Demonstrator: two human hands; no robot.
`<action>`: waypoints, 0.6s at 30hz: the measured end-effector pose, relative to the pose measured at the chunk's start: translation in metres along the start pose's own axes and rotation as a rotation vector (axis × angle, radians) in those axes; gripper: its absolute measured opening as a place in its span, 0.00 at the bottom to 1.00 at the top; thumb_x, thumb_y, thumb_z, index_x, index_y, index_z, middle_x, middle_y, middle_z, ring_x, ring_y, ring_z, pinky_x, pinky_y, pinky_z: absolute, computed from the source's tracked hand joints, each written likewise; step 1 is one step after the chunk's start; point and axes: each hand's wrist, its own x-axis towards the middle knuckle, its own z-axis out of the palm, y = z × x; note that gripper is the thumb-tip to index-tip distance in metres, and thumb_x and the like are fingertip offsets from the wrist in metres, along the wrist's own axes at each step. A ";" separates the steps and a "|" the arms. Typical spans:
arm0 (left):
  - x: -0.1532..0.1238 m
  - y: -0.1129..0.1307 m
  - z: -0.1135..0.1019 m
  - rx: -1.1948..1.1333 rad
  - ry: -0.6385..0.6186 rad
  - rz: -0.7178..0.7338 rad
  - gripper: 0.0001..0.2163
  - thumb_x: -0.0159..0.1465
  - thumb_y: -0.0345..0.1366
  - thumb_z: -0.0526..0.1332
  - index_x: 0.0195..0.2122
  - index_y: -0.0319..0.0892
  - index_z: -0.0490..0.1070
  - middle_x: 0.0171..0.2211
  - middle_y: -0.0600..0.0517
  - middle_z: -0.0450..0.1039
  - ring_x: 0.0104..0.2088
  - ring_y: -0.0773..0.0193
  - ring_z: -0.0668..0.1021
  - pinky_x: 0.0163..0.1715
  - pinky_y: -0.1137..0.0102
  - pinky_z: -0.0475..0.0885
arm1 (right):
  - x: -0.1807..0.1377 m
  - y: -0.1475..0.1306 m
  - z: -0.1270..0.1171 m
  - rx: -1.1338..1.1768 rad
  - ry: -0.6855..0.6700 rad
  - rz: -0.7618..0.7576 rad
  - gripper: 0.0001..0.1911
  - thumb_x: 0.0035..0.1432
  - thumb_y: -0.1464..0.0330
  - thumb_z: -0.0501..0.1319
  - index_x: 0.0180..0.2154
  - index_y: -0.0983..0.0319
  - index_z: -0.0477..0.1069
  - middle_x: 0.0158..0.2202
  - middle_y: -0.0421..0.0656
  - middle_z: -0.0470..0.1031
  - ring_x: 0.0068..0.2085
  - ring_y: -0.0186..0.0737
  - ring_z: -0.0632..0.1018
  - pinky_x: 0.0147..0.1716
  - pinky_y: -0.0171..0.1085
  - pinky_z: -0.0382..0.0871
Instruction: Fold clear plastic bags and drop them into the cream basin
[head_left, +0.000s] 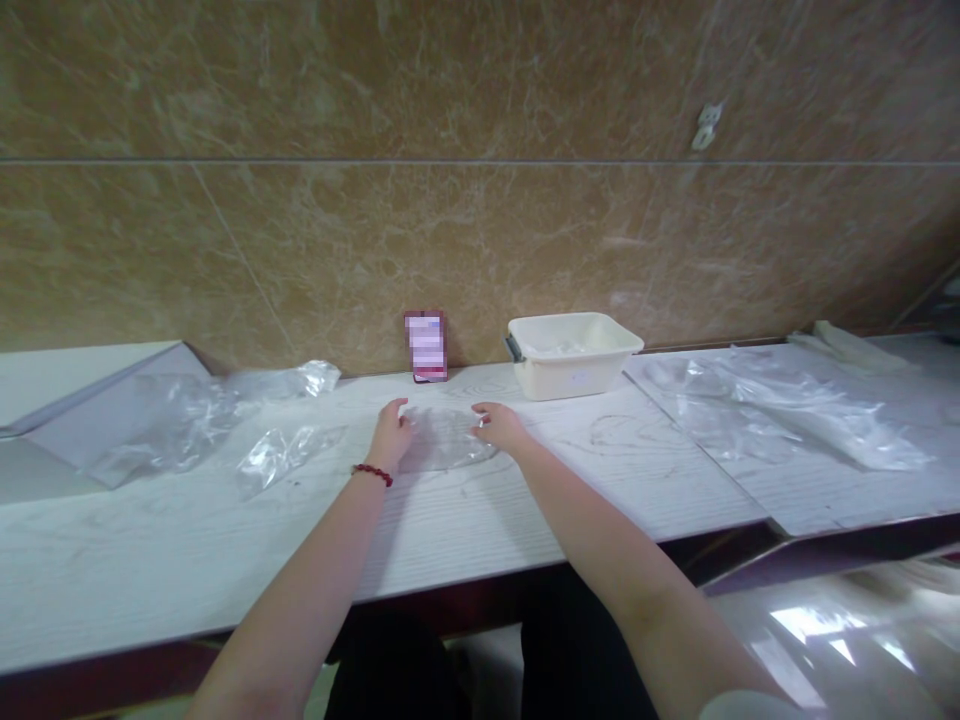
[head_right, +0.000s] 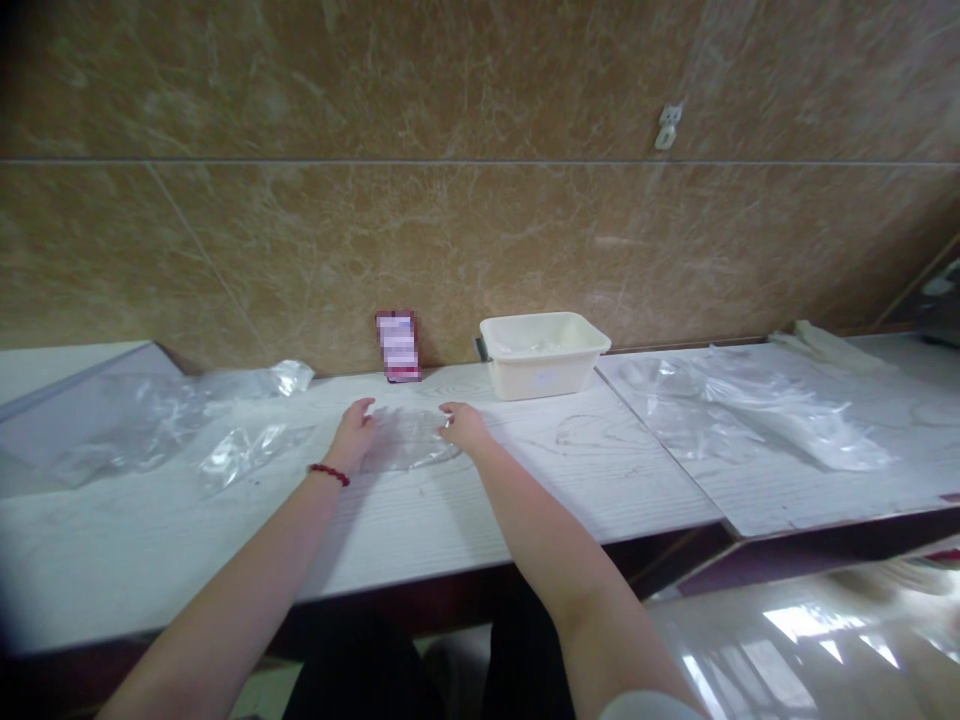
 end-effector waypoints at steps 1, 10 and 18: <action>-0.002 0.001 -0.004 0.129 -0.004 0.084 0.14 0.50 0.22 0.51 0.38 0.40 0.64 0.41 0.46 0.63 0.47 0.61 0.64 0.50 0.65 0.56 | 0.001 0.001 0.001 0.007 0.002 0.001 0.25 0.39 0.68 0.61 0.44 0.60 0.65 0.36 0.41 0.72 0.34 0.32 0.72 0.34 0.30 0.64; -0.039 0.026 0.011 0.571 -0.429 0.481 0.15 0.57 0.31 0.47 0.45 0.39 0.63 0.45 0.46 0.65 0.47 0.61 0.65 0.50 0.64 0.55 | 0.003 0.005 0.005 0.033 0.033 -0.013 0.23 0.42 0.73 0.57 0.44 0.59 0.64 0.39 0.39 0.71 0.34 0.31 0.72 0.35 0.30 0.65; -0.055 0.022 0.028 0.791 -0.599 0.513 0.22 0.60 0.42 0.43 0.53 0.37 0.54 0.56 0.43 0.51 0.56 0.55 0.52 0.52 0.56 0.45 | 0.002 0.007 0.003 0.063 0.026 -0.008 0.24 0.41 0.71 0.59 0.45 0.61 0.63 0.39 0.42 0.70 0.32 0.30 0.72 0.33 0.29 0.64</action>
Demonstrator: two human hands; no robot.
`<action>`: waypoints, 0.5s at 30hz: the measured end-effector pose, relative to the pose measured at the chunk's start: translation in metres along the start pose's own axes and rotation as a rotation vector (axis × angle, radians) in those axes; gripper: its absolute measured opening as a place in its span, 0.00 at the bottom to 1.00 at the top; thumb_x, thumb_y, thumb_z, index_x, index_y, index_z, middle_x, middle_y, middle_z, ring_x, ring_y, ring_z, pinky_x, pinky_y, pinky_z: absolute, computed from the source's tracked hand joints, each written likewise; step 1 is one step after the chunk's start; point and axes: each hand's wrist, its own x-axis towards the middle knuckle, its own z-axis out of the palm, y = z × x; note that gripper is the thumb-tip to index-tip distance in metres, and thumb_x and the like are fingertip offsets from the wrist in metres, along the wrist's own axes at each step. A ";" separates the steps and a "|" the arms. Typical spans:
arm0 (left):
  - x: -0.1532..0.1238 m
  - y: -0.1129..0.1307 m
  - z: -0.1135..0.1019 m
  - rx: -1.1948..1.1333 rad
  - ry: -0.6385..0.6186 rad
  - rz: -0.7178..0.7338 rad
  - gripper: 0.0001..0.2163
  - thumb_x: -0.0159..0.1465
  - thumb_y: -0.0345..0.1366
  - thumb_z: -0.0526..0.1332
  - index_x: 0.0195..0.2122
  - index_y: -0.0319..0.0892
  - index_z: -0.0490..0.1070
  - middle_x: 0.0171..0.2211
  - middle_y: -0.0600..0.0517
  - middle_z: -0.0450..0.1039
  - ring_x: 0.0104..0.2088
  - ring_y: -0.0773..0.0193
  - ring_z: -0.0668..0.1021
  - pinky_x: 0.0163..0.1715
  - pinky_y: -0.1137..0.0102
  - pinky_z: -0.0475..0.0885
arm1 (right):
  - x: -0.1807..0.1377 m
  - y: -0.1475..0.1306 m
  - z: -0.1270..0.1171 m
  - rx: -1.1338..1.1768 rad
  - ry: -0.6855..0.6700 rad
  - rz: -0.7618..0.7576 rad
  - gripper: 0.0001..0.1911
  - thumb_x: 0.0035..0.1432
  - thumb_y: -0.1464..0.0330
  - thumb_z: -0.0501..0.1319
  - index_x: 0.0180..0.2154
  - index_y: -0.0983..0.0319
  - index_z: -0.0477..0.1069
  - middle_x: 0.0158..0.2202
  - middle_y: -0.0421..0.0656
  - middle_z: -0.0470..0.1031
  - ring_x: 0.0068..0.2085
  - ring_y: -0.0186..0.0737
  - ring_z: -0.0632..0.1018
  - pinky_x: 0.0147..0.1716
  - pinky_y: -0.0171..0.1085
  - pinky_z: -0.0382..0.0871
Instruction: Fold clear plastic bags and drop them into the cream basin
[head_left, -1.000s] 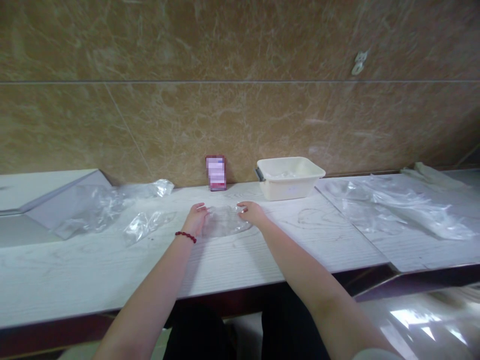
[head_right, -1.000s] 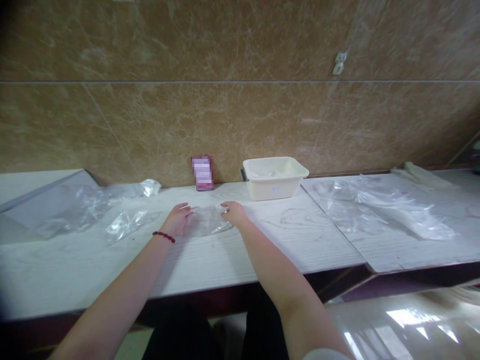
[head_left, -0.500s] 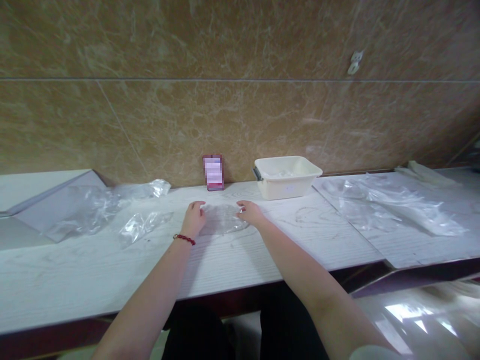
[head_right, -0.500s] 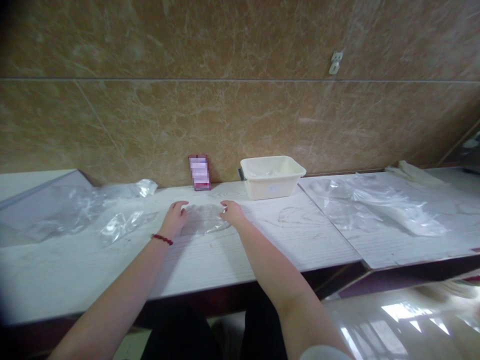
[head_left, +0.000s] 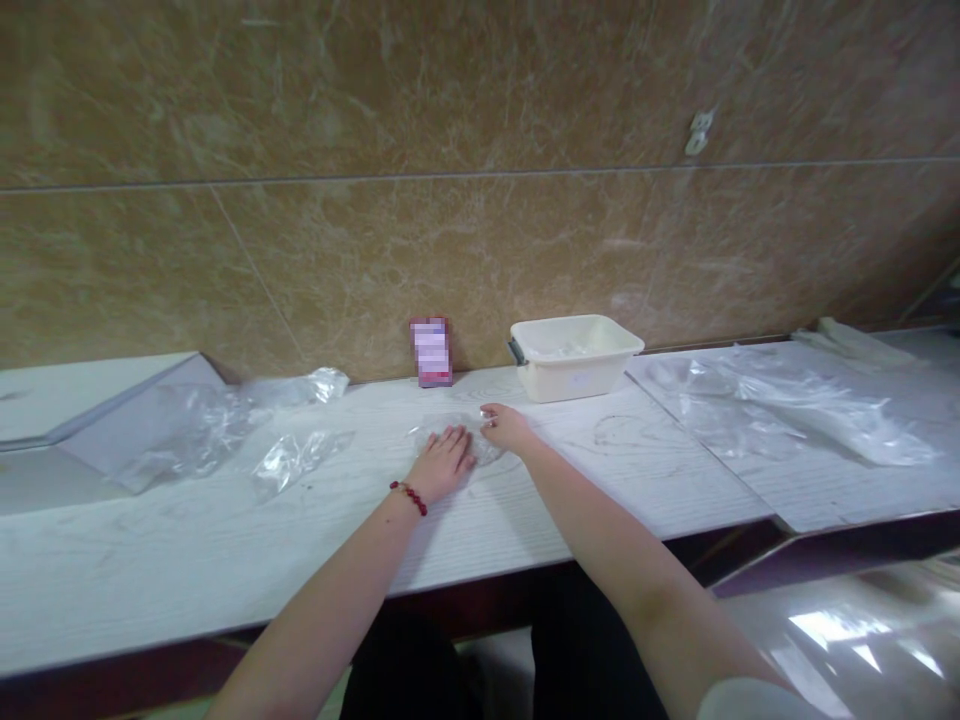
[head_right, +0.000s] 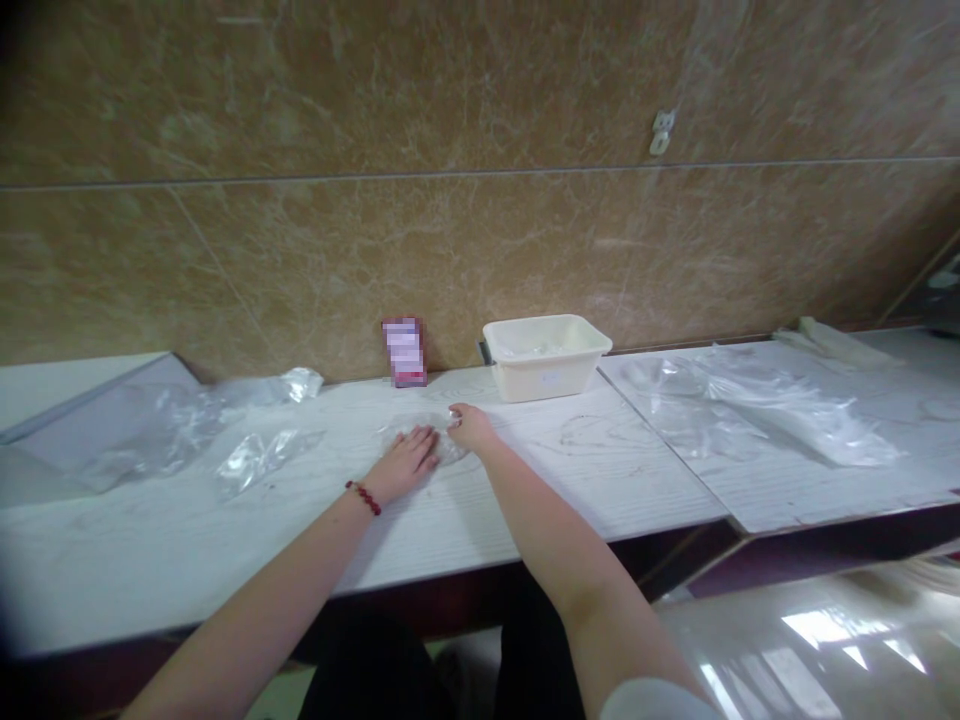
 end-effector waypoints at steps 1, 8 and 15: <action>-0.001 0.000 0.000 0.017 -0.004 0.002 0.23 0.60 0.43 0.42 0.54 0.37 0.53 0.56 0.43 0.50 0.56 0.55 0.52 0.52 0.56 0.45 | 0.000 0.000 -0.001 0.000 -0.005 0.004 0.24 0.41 0.71 0.59 0.45 0.62 0.63 0.38 0.42 0.70 0.32 0.30 0.72 0.33 0.29 0.64; -0.003 0.004 -0.004 0.060 -0.023 -0.021 0.25 0.59 0.48 0.41 0.55 0.42 0.51 0.57 0.46 0.47 0.56 0.53 0.51 0.51 0.54 0.44 | -0.004 -0.007 -0.020 -0.143 0.033 0.092 0.22 0.41 0.72 0.60 0.42 0.63 0.64 0.34 0.43 0.71 0.34 0.33 0.72 0.34 0.31 0.64; -0.004 0.005 -0.005 0.106 -0.041 -0.038 0.26 0.59 0.50 0.38 0.56 0.43 0.49 0.57 0.47 0.46 0.56 0.55 0.50 0.51 0.55 0.44 | -0.031 -0.022 -0.037 0.172 -0.254 0.301 0.15 0.48 0.64 0.56 0.39 0.63 0.63 0.27 0.42 0.72 0.16 0.26 0.67 0.19 0.30 0.63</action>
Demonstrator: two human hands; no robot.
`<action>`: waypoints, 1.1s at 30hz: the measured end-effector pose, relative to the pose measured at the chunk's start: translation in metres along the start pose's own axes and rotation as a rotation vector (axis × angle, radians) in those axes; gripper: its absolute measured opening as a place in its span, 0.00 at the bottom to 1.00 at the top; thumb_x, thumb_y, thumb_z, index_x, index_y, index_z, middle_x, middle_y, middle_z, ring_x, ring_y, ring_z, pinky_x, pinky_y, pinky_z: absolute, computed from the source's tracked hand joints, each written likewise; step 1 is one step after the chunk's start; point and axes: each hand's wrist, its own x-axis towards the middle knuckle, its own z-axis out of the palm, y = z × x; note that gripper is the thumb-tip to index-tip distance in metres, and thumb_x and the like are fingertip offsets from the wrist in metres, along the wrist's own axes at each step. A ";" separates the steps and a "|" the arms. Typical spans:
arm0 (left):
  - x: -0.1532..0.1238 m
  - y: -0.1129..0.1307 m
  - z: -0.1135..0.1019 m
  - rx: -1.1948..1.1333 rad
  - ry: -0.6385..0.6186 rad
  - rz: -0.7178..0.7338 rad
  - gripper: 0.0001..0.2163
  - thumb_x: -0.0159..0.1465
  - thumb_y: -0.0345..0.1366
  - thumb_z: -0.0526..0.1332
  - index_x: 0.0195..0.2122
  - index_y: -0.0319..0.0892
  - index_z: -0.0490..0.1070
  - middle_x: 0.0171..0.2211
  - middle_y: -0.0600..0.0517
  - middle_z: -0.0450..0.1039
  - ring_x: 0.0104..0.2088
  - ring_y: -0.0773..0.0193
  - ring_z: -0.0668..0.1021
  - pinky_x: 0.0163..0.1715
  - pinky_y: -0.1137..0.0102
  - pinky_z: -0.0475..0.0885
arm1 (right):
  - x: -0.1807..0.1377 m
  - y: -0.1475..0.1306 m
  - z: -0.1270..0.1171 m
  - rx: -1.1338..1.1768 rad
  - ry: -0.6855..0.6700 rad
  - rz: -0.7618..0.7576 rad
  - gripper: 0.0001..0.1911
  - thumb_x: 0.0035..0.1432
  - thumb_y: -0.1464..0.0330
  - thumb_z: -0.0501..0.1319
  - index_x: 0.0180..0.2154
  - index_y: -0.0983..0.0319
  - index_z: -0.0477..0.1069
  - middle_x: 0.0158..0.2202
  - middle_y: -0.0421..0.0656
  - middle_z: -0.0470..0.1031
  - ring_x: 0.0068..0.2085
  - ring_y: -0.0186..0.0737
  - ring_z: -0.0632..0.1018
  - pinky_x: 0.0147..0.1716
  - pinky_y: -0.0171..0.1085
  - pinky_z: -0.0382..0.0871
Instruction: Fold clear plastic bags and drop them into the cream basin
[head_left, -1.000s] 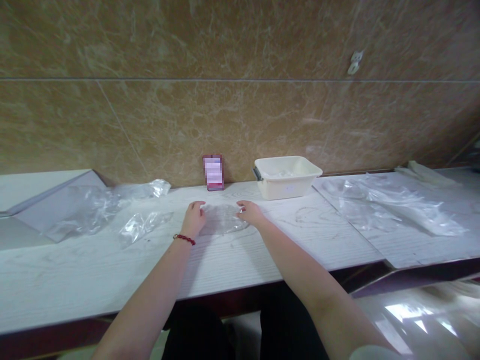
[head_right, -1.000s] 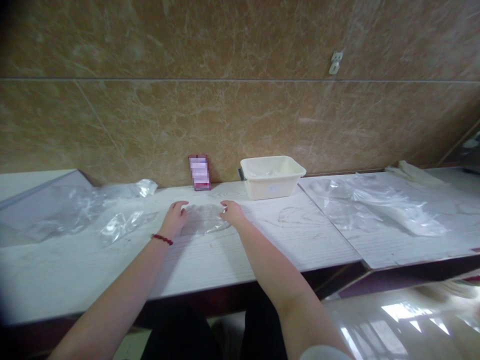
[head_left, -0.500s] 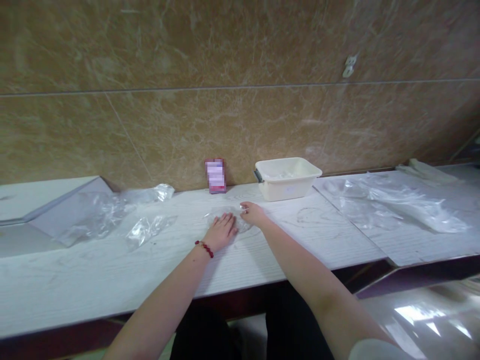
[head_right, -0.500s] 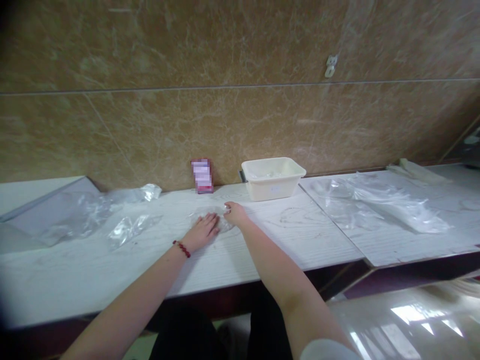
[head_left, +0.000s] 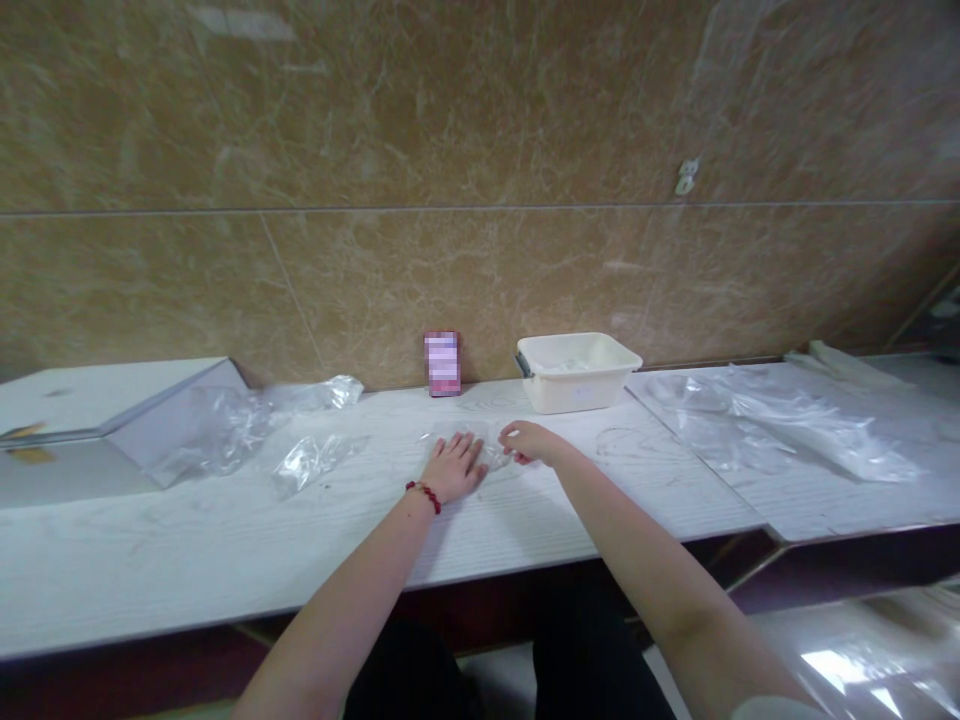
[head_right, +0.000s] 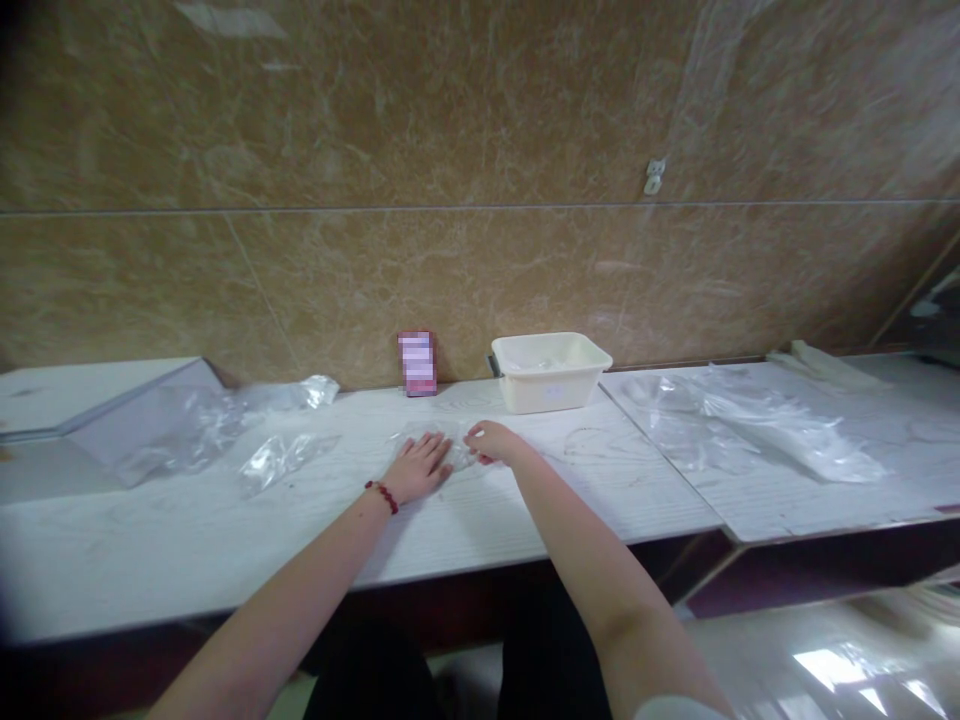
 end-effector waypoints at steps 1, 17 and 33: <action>0.000 0.000 0.000 0.011 -0.004 -0.003 0.27 0.59 0.50 0.38 0.56 0.43 0.49 0.57 0.48 0.46 0.56 0.55 0.50 0.52 0.55 0.44 | -0.005 0.000 0.003 0.025 -0.035 0.007 0.15 0.48 0.63 0.56 0.39 0.62 0.62 0.26 0.41 0.71 0.16 0.25 0.66 0.17 0.29 0.62; -0.003 0.000 0.001 0.021 0.019 -0.001 0.27 0.58 0.52 0.38 0.56 0.47 0.48 0.57 0.50 0.47 0.56 0.56 0.50 0.52 0.55 0.44 | -0.009 0.014 0.007 -0.549 0.280 -0.136 0.17 0.44 0.70 0.57 0.40 0.64 0.63 0.31 0.46 0.71 0.34 0.38 0.72 0.32 0.34 0.63; -0.020 -0.036 -0.003 0.026 0.248 -0.521 0.18 0.58 0.38 0.45 0.48 0.37 0.60 0.49 0.43 0.61 0.50 0.56 0.61 0.47 0.60 0.54 | 0.007 0.003 0.068 -0.838 0.275 -0.321 0.30 0.55 0.54 0.38 0.55 0.61 0.47 0.58 0.47 0.45 0.57 0.45 0.47 0.51 0.45 0.37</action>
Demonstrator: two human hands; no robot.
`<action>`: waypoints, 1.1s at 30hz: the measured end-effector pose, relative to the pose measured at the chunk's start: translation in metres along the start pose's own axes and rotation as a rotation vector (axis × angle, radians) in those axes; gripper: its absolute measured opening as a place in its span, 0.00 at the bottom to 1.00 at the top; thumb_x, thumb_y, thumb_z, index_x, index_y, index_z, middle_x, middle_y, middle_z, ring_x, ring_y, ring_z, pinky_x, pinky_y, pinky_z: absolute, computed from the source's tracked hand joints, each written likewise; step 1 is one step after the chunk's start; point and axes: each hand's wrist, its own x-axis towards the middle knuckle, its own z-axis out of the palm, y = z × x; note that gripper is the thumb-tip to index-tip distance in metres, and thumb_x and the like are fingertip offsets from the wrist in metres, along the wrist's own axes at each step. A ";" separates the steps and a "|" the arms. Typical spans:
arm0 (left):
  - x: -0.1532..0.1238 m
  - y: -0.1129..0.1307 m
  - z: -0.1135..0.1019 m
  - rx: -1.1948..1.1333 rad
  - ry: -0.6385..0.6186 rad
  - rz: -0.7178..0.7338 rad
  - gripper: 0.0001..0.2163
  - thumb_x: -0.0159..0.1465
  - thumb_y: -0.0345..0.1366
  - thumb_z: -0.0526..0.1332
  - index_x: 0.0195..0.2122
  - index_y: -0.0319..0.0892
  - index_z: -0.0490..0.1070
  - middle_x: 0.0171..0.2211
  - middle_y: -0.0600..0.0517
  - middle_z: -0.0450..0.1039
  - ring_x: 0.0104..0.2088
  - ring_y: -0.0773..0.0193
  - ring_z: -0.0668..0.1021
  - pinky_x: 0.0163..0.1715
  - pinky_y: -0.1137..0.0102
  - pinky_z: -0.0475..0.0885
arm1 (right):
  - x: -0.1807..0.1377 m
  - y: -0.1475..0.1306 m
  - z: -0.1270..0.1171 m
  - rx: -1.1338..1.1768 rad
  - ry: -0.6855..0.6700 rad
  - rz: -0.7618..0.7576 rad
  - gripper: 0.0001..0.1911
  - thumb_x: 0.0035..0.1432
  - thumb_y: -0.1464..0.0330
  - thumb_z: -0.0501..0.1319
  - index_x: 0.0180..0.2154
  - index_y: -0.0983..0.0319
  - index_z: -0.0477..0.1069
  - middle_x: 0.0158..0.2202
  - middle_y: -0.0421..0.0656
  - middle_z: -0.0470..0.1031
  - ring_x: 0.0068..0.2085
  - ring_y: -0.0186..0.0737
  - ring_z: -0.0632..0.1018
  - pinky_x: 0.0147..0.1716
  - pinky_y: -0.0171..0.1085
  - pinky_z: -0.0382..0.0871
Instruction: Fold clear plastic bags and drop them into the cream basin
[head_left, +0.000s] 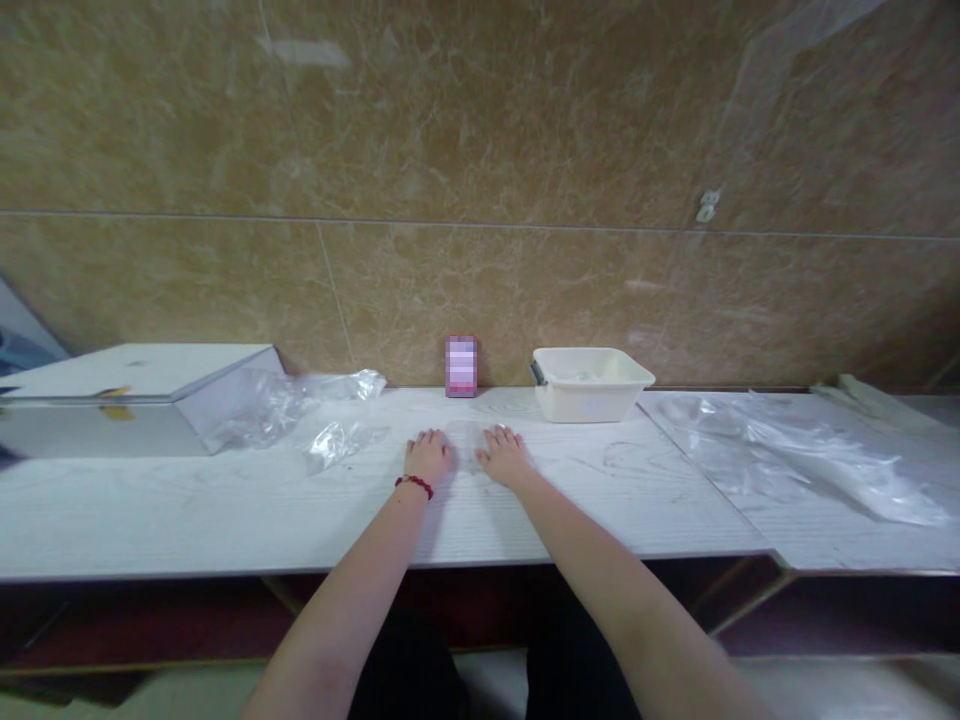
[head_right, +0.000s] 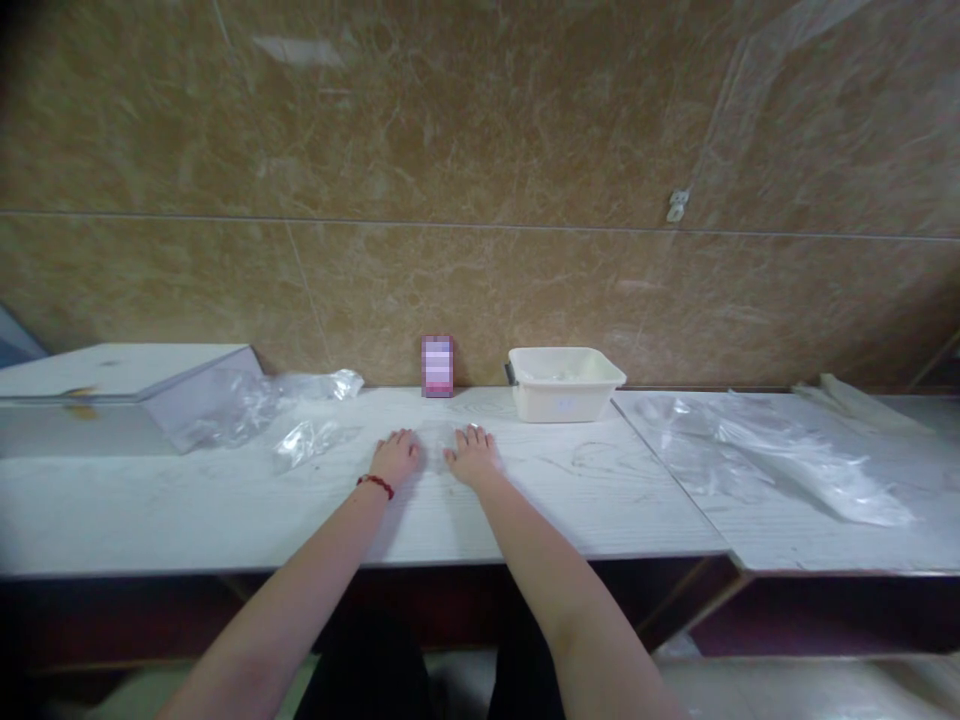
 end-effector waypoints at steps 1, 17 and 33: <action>0.000 0.000 0.001 0.001 -0.003 0.005 0.18 0.58 0.38 0.45 0.48 0.38 0.60 0.50 0.44 0.61 0.51 0.56 0.61 0.48 0.60 0.53 | 0.000 0.001 0.002 -0.009 -0.005 0.001 0.30 0.55 0.54 0.37 0.56 0.61 0.46 0.58 0.47 0.44 0.57 0.44 0.46 0.51 0.45 0.36; -0.002 0.003 0.001 -0.012 -0.032 0.006 0.19 0.59 0.38 0.43 0.50 0.39 0.57 0.51 0.46 0.59 0.53 0.58 0.59 0.49 0.60 0.52 | 0.002 0.001 0.001 0.000 -0.066 0.012 0.32 0.54 0.52 0.34 0.57 0.60 0.43 0.59 0.46 0.41 0.58 0.43 0.44 0.52 0.46 0.34; -0.007 0.015 -0.011 0.001 0.070 -0.086 0.15 0.57 0.37 0.46 0.42 0.38 0.63 0.38 0.44 0.69 0.39 0.57 0.71 0.45 0.57 0.53 | 0.001 -0.001 -0.001 0.012 -0.057 0.005 0.32 0.54 0.52 0.36 0.56 0.61 0.44 0.59 0.47 0.41 0.58 0.44 0.44 0.52 0.47 0.34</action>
